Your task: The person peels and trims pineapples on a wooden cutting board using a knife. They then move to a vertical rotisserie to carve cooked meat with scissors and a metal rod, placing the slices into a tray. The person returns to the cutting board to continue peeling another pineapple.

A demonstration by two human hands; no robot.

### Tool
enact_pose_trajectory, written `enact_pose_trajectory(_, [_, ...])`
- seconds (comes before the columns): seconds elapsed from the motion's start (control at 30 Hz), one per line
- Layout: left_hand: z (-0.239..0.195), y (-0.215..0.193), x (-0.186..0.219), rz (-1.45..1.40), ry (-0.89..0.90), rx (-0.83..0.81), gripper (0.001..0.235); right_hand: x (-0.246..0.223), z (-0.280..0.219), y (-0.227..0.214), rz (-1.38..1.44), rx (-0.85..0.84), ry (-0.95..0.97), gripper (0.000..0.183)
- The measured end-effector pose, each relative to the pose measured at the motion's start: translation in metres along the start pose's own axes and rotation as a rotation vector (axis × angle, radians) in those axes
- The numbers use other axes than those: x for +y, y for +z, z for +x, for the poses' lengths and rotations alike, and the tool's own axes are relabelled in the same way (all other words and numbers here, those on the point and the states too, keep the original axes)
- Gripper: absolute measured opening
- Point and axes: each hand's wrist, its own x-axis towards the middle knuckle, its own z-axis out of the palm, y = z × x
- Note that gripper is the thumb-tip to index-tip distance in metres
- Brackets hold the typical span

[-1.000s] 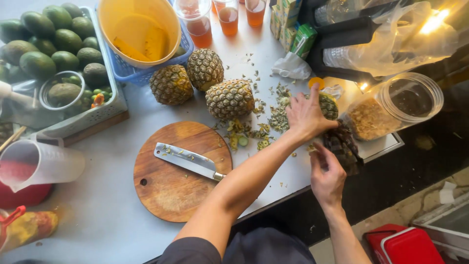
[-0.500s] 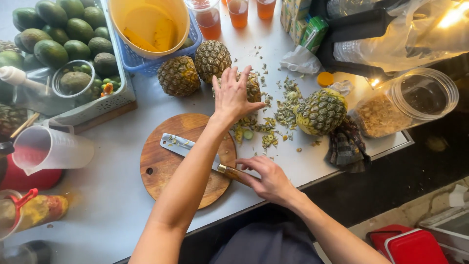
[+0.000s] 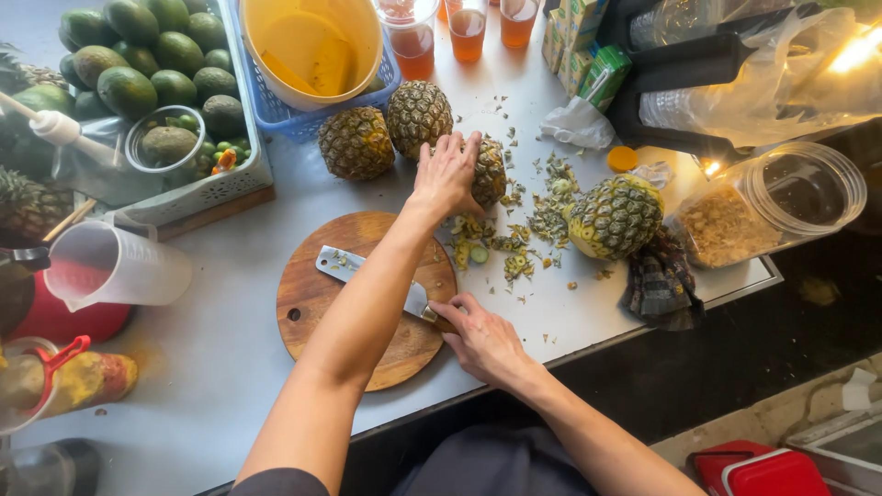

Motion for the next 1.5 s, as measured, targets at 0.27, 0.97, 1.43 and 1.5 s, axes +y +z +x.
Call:
enact_pose_trajectory(0.27, [-0.008, 0.007, -0.004, 0.056, 0.043, 0.106, 0.128, -0.006, 0.002, 0.000, 0.013, 0.006, 0.037, 0.045])
enact_pose_trajectory(0.97, [-0.243, -0.112, -0.075, -0.293, 0.148, 0.307, 0.113, 0.037, -0.036, -0.044, 0.872, 0.076, 0.393, 0.054])
enact_pose_trajectory(1.43, [-0.247, -0.143, -0.039, -0.513, -0.240, -0.239, 0.108, 0.002, -0.045, -0.021, 0.556, 0.366, 0.141, 0.055])
enact_pose_trajectory(1.5, [-0.238, -0.118, -0.035, -0.574, -0.446, -0.174, 0.127, -0.006, -0.045, -0.022, 0.507, 0.350, 0.226, 0.059])
